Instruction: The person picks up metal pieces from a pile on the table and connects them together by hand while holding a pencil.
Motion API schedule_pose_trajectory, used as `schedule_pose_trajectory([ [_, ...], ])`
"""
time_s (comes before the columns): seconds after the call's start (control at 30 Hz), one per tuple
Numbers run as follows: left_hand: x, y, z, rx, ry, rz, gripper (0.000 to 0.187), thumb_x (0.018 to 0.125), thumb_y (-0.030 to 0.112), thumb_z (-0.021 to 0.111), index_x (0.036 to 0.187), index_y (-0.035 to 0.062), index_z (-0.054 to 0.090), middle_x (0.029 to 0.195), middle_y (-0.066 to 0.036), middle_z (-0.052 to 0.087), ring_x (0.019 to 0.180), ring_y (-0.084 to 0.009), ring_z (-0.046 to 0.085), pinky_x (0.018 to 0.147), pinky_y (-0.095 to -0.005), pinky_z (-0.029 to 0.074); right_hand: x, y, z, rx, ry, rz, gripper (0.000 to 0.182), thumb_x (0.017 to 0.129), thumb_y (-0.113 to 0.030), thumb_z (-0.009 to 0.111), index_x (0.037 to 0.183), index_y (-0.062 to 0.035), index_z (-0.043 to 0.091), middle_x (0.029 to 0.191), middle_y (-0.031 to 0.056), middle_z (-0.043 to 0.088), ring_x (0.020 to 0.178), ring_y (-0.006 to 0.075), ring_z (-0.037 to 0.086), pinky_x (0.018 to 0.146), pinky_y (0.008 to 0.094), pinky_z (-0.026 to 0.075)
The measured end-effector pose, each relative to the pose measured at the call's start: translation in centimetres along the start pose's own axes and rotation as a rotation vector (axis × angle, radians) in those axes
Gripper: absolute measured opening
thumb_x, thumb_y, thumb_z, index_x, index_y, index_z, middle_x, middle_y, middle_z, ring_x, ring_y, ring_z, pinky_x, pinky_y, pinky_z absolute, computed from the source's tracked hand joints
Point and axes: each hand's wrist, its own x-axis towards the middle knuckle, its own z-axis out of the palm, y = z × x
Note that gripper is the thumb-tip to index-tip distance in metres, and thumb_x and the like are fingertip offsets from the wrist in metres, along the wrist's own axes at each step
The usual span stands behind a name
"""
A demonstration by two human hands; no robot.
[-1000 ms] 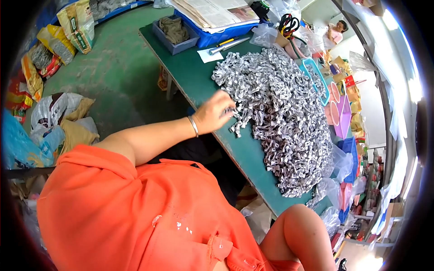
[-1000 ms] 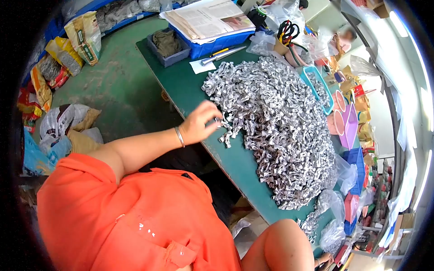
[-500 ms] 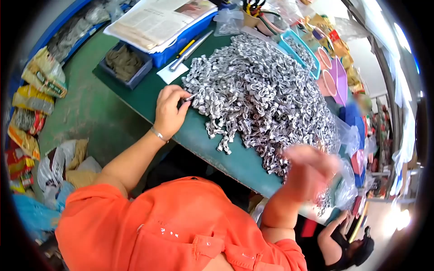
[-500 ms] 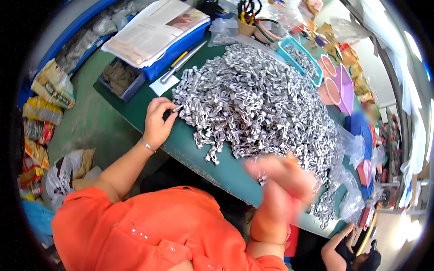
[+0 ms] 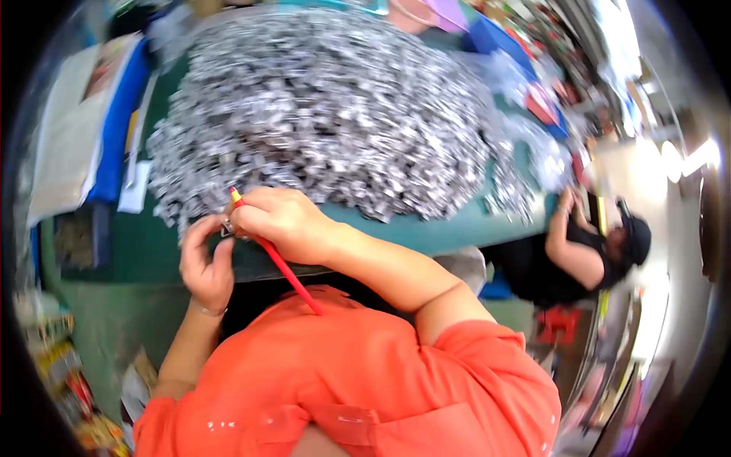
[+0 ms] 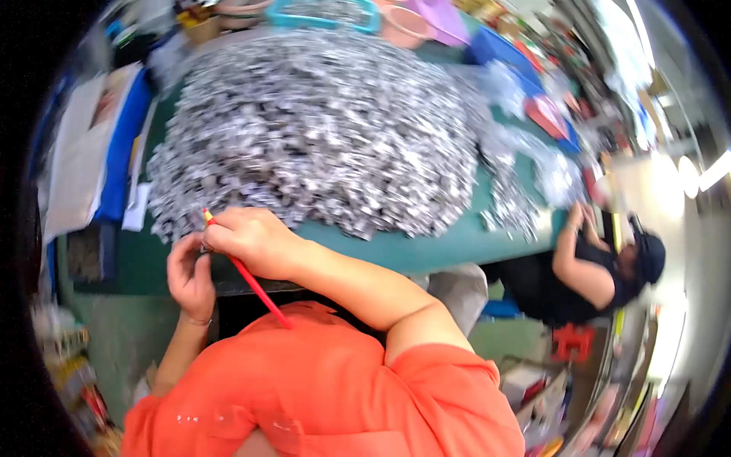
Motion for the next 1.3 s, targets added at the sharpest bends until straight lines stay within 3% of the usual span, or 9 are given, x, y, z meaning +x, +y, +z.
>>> schedule_pose_trajectory([
  [0.23,-0.4,0.1,0.8,0.078,-0.198,0.06,0.029,0.08,-0.005,0.052,0.109,-0.0041,0.046,0.104,-0.014,0.05,0.081,-0.0172,0.053,0.071,-0.0245,0.044,-15.7,1.3,-14.9,-0.586,0.971,0.656,0.019,0.071,0.001,0.067,0.075,-0.0051,0.049,0.071,0.0048,0.055,0.064,0.0127,0.055,0.06,0.0246,0.045],
  [0.37,0.1,0.8,1.1,0.156,-0.251,0.036,0.019,0.079,-0.009,0.051,0.098,-0.0039,0.051,0.093,-0.012,0.053,0.075,-0.0159,0.051,0.065,-0.0223,0.042,-29.4,1.2,-23.5,-1.144,0.953,1.079,0.024,0.066,-0.003,0.07,0.078,-0.0043,0.049,0.071,0.0089,0.056,0.064,0.0224,0.055,0.064,0.0319,0.045],
  [0.47,0.1,0.9,1.2,0.233,-0.255,0.056,0.018,0.078,-0.01,0.054,0.094,-0.0026,0.052,0.091,-0.011,0.054,0.069,-0.0139,0.048,0.059,-0.0212,0.04,-33.2,1.3,-26.4,-1.076,1.012,1.311,0.023,0.067,-0.004,0.069,0.08,-0.0047,0.05,0.071,0.0086,0.056,0.065,0.0219,0.056,0.064,0.0311,0.046],
  [0.67,0.9,2.5,2.9,0.402,-0.487,-0.027,0.024,0.064,-0.005,0.068,0.086,0.0001,0.059,0.077,-0.008,0.057,0.062,-0.0183,0.05,0.057,-0.0264,0.042,-35.6,4.6,-28.5,-1.098,0.769,1.205,0.021,0.072,-0.01,0.068,0.074,-0.0045,0.049,0.063,0.0066,0.056,0.057,0.0141,0.054,0.053,0.0288,0.044],
  [0.7,1.0,2.5,3.1,0.451,-0.51,-0.007,0.022,0.065,-0.004,0.068,0.084,-0.0001,0.059,0.077,-0.009,0.058,0.065,-0.0209,0.053,0.058,-0.0282,0.043,-34.8,4.4,-28.5,-1.086,0.854,1.194,0.018,0.071,-0.008,0.067,0.077,-0.0048,0.05,0.066,0.01,0.057,0.061,0.0221,0.056,0.06,0.0318,0.045],
  [0.83,0.9,2.3,4.4,0.54,-0.484,0.006,0.015,0.067,-0.001,0.067,0.08,-0.0002,0.06,0.08,-0.012,0.061,0.073,-0.0263,0.059,0.065,-0.0315,0.046,-35.3,5.0,-28.8,-0.957,0.948,0.958,0.013,0.078,-0.005,0.061,0.074,-0.0042,0.049,0.071,0.0068,0.058,0.068,0.0174,0.056,0.065,0.0296,0.045],
  [1.0,1.5,2.2,5.9,0.486,-0.433,0.044,0.012,0.069,0.0,0.068,0.078,-0.0017,0.061,0.079,-0.012,0.06,0.073,-0.0239,0.059,0.066,-0.0293,0.047,-23.9,1.2,-20.4,-0.254,0.985,0.671,0.015,0.082,0.003,0.054,0.077,-0.0046,0.042,0.075,0.0121,0.059,0.07,0.0185,0.056,0.067,0.0274,0.045],
  [1.13,1.6,2.2,4.9,0.459,-0.281,0.12,0.008,0.074,-0.004,0.063,0.081,-0.0014,0.06,0.078,-0.009,0.058,0.062,-0.0129,0.055,0.053,-0.021,0.043,-16.2,-2.2,-12.5,0.323,0.436,0.454,0.022,0.075,0.007,0.058,0.076,-0.0067,0.04,0.075,0.0142,0.061,0.067,0.0179,0.054,0.061,0.0287,0.044],
  [1.3,0.7,2.9,3.6,0.519,-0.241,0.071,0.009,0.075,-0.004,0.062,0.083,-0.0008,0.06,0.08,-0.008,0.057,0.058,-0.0099,0.052,0.05,-0.0193,0.041,-9.7,0.4,-4.7,0.167,-0.007,0.266,0.03,0.064,0.002,0.07,0.075,-0.006,0.044,0.079,0.0103,0.059,0.069,0.0267,0.055,0.06,0.0334,0.045],
])
